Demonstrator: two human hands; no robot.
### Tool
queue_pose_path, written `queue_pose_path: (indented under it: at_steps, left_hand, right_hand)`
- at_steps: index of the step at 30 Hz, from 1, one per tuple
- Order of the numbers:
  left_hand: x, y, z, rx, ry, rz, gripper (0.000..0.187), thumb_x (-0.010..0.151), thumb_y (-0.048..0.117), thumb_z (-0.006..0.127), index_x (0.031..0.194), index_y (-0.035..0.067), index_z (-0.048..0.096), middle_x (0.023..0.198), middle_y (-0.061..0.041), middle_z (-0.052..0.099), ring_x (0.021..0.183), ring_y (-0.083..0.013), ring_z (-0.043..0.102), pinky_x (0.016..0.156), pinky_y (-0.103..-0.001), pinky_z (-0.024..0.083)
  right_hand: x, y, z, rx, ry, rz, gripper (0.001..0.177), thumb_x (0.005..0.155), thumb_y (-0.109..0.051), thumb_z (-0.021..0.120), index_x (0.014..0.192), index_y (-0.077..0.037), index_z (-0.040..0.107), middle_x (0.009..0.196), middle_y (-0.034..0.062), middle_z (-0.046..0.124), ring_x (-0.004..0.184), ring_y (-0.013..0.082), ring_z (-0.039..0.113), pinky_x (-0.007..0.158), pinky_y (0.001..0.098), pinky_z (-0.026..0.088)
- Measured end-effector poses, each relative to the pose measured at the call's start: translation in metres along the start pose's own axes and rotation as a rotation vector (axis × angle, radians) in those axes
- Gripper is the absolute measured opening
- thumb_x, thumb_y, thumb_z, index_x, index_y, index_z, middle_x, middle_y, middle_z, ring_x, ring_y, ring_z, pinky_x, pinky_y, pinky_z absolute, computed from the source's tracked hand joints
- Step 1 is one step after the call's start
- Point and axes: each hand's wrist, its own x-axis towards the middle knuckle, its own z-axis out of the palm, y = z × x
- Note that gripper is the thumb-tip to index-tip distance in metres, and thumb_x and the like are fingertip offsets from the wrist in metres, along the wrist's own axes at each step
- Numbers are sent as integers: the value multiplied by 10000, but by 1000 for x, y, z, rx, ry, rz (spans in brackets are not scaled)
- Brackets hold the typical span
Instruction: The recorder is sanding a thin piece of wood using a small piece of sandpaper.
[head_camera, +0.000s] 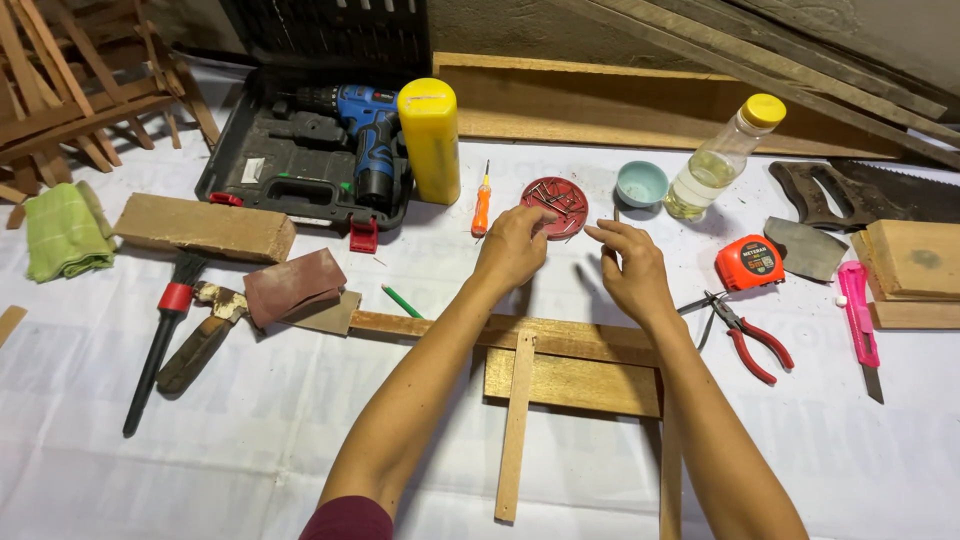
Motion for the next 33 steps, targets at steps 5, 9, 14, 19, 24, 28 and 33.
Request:
queue_pose_path:
  at_steps: [5, 9, 14, 19, 24, 28, 33]
  left_hand:
    - [28, -20, 15, 49, -54, -2, 289, 845, 34, 624, 1110, 76, 732, 1052, -158, 705, 1039, -345, 642, 958, -443, 519]
    - [43, -36, 28, 123, -46, 50, 273, 829, 16, 651, 1076, 81, 747, 1065, -159, 696, 1031, -365, 612, 949, -458, 517]
    - [44, -53, 29, 233, -56, 59, 174, 798, -16, 679, 932, 67, 753, 1023, -133, 674, 1033, -334, 593, 871, -445, 536]
    - [44, -58, 23, 335, -108, 147, 156, 757, -60, 682, 808, 65, 762, 1012, -126, 628, 1024, -322, 572, 834, -428, 544]
    - [56, -45, 4, 287, -55, 116, 126, 775, -36, 713, 819, 70, 766, 989, -111, 619, 1009, -306, 564, 830, -432, 532]
    - [58, -44, 1, 382, -91, 127, 121, 764, -28, 733, 780, 86, 770, 1004, -112, 609, 1034, -296, 555, 867, -422, 516]
    - [53, -50, 5, 417, -194, 65, 132, 828, 29, 741, 825, 142, 810, 1024, -72, 582, 1019, -257, 537, 873, -405, 491]
  right_hand:
    - [23, 21, 23, -47, 16, -87, 464, 835, 81, 605, 1221, -125, 760, 1294, 143, 689, 1192, 354, 622, 1047, 445, 491]
    - [36, 29, 36, -52, -11, -103, 443, 839, 89, 619, 1200, -126, 760, 1317, 128, 675, 1193, 362, 594, 1078, 464, 457]
    - [40, 36, 43, -154, -90, -139, 484, 742, 96, 657, 1134, -154, 792, 1327, 119, 659, 1222, 352, 553, 1067, 465, 436]
    - [41, 38, 44, -181, -97, -120, 441, 764, 75, 684, 1114, -163, 803, 1343, 106, 651, 1213, 331, 543, 1085, 463, 420]
    - [49, 32, 45, -199, -98, -109, 456, 760, 82, 692, 1125, -168, 802, 1357, 91, 638, 1213, 309, 543, 1101, 438, 437]
    - [57, 20, 52, -227, -128, -102, 447, 765, 73, 710, 1094, -210, 818, 1400, 90, 602, 1240, 306, 515, 1118, 448, 415]
    - [59, 15, 54, -330, -194, -83, 509, 720, 77, 711, 1117, -222, 817, 1443, 88, 555, 1296, 318, 453, 1085, 458, 377]
